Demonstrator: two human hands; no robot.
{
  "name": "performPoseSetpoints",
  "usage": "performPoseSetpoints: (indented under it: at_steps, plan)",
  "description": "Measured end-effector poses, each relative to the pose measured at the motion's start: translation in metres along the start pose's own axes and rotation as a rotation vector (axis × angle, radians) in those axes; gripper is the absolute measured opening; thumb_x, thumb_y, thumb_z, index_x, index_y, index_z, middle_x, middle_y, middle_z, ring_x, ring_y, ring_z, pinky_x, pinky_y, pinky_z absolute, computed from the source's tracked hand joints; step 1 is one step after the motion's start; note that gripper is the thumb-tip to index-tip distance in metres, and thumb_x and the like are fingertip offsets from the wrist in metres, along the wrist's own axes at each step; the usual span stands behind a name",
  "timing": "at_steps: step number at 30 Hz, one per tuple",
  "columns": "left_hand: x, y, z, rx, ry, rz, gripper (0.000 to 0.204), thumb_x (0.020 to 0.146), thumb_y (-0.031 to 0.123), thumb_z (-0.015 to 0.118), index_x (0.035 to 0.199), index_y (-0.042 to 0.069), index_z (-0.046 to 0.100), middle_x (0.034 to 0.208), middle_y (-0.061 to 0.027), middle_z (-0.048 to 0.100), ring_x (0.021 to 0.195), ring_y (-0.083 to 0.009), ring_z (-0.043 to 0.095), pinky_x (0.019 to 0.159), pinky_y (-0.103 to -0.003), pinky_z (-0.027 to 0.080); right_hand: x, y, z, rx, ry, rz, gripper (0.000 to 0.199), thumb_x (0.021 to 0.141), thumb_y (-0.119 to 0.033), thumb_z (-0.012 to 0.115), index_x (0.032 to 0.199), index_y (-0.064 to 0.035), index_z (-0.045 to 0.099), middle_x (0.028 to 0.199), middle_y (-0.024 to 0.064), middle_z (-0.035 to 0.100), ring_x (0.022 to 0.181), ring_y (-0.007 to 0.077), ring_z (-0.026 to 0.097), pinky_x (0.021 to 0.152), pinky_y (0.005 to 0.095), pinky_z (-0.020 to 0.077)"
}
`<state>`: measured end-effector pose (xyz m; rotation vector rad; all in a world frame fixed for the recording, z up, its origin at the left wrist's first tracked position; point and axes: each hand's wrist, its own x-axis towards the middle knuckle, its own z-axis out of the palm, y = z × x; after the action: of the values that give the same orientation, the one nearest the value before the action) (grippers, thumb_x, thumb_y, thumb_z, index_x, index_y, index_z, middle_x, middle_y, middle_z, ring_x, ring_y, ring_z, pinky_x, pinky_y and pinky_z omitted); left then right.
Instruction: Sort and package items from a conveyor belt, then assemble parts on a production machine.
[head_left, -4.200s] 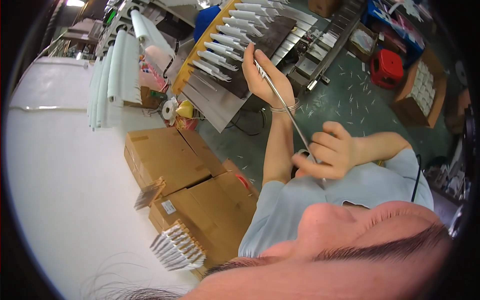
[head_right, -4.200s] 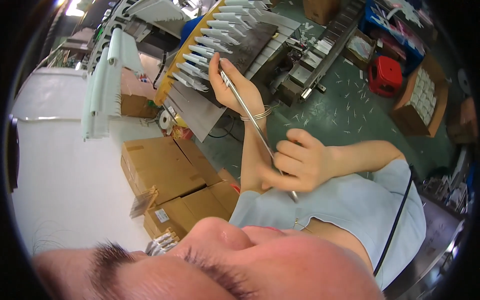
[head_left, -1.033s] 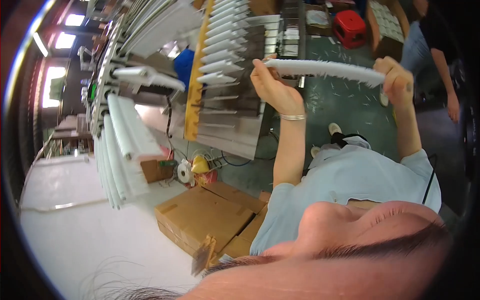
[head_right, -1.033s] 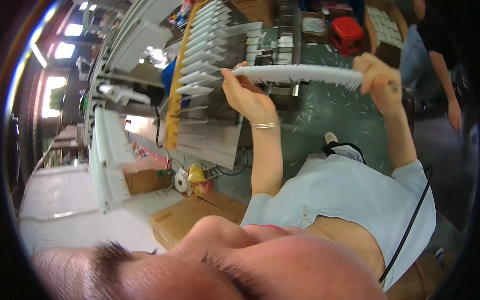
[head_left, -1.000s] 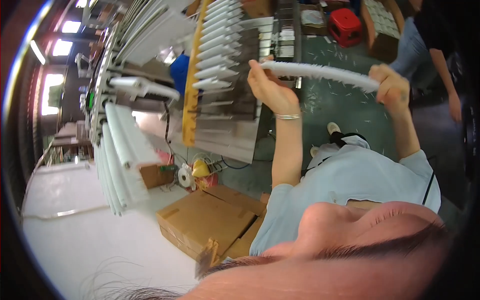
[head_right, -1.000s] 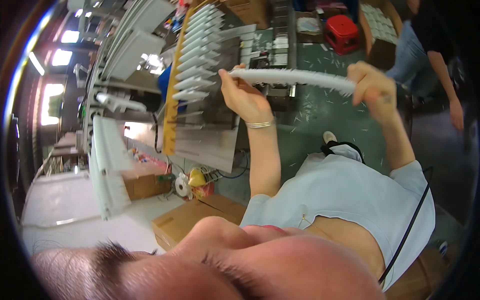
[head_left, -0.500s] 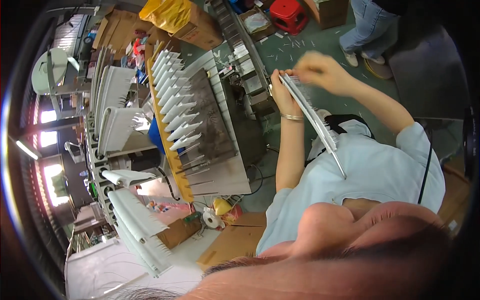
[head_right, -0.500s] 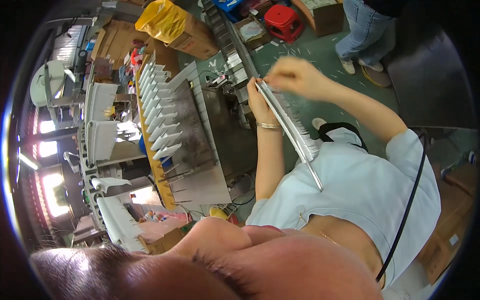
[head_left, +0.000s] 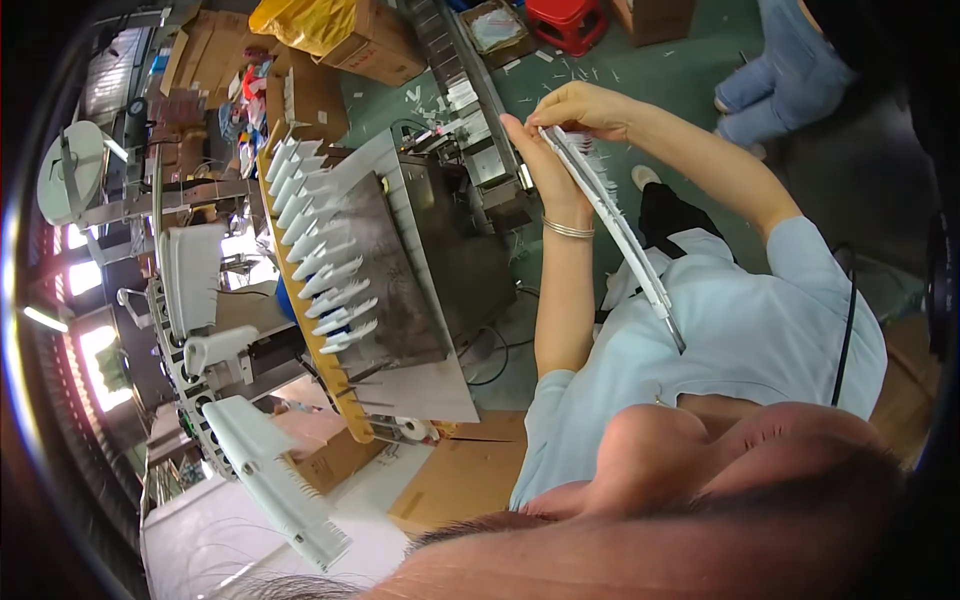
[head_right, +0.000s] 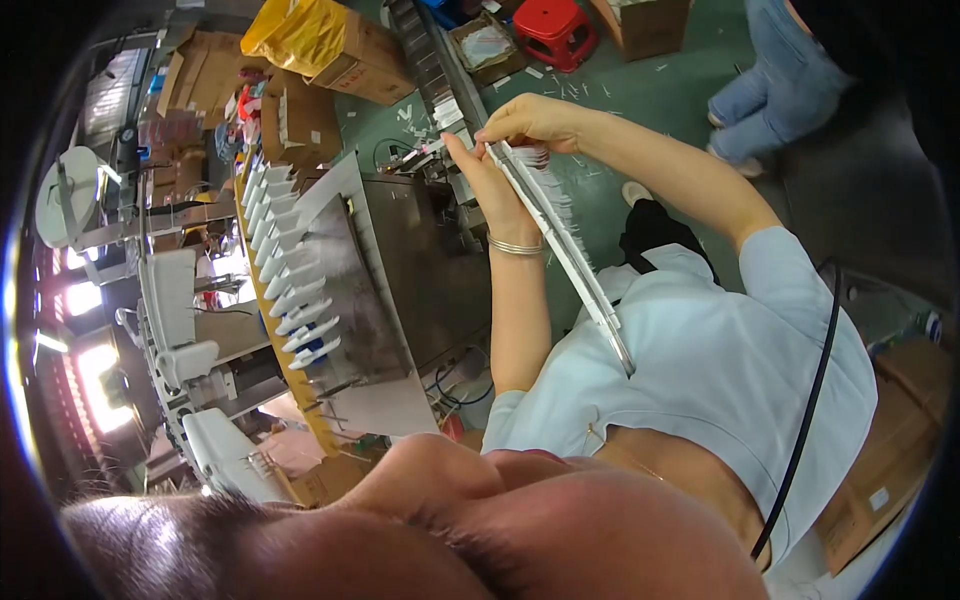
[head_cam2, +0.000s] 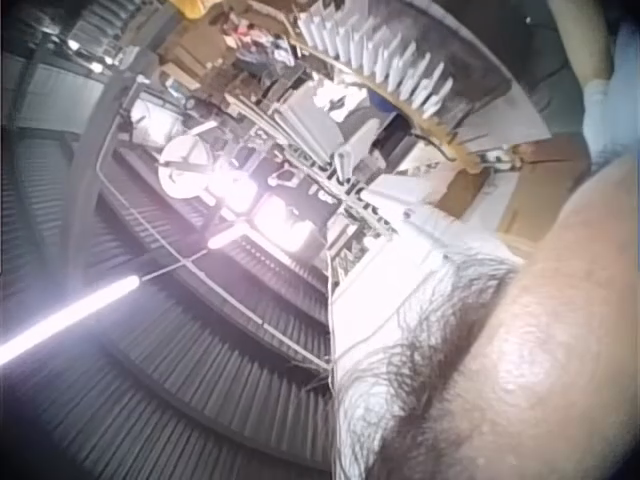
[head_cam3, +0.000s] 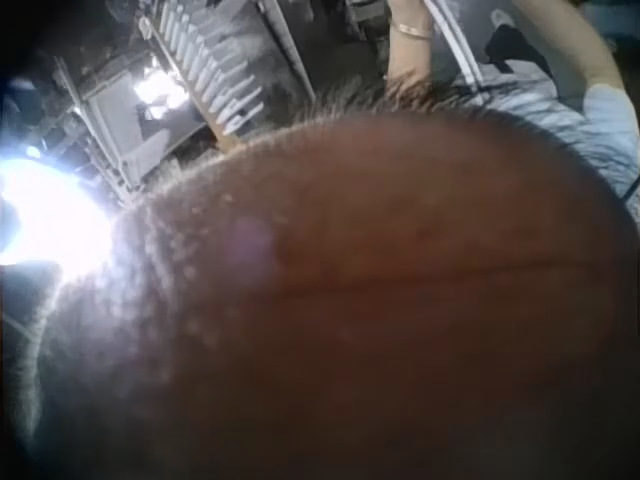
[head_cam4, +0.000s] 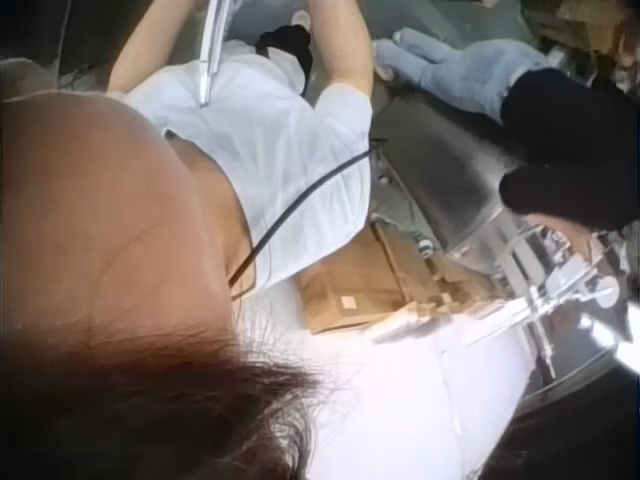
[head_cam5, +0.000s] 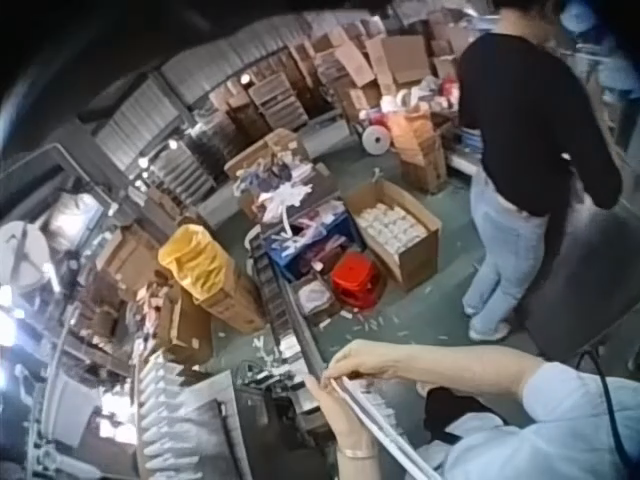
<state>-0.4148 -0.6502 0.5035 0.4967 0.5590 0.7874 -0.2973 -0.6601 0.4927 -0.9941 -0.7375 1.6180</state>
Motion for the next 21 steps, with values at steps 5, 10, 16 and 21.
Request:
performPoseSetpoints:
  at_steps: [5,10,16,21]
  plan:
    - [0.045,0.001,0.022,0.285,0.266,0.216,0.054,0.094,0.054,0.03,0.1,0.005,0.052,0.087,-0.0012,0.053,0.082,-0.0105,0.048,0.075,-0.024,0.039,0.037,-0.055,-0.053,-0.086,-0.039,-0.019,0.017,0.081,-0.019,0.066,0.089,-0.004,0.068,0.09,0.0034,0.065,0.075,0.0059,0.054,0.065,0.018,0.0372]
    - [-0.023,0.034,0.043,1.096,0.02,0.096,0.011,0.084,0.012,0.061,0.088,0.001,0.06,0.084,-0.0052,0.057,0.083,-0.0135,0.052,0.073,-0.026,0.042,0.078,-0.112,-0.119,-0.032,-0.141,0.005,0.018,0.079,-0.017,0.067,0.091,-0.0036,0.066,0.089,0.0034,0.064,0.078,0.0076,0.055,0.067,0.0196,0.0391]
    - [-0.022,0.046,0.079,1.077,-0.373,0.053,0.006,0.076,0.005,0.068,0.078,0.001,0.064,0.079,-0.0048,0.057,0.072,-0.0166,0.052,0.068,-0.027,0.042,0.129,-0.138,-0.151,-0.09,-0.186,-0.08,0.013,0.08,-0.016,0.063,0.081,-0.0028,0.061,0.078,0.0012,0.056,0.074,0.008,0.052,0.066,0.0214,0.0404]
    - [0.003,0.069,0.072,1.138,-0.344,0.144,0.009,0.075,0.006,0.069,0.081,0.001,0.064,0.075,-0.0065,0.057,0.07,-0.0195,0.053,0.064,-0.027,0.042,0.151,-0.172,-0.155,-0.094,-0.164,-0.184,0.014,0.081,-0.018,0.062,0.082,-0.0042,0.06,0.08,0.0019,0.056,0.075,0.009,0.052,0.068,0.0217,0.0407]
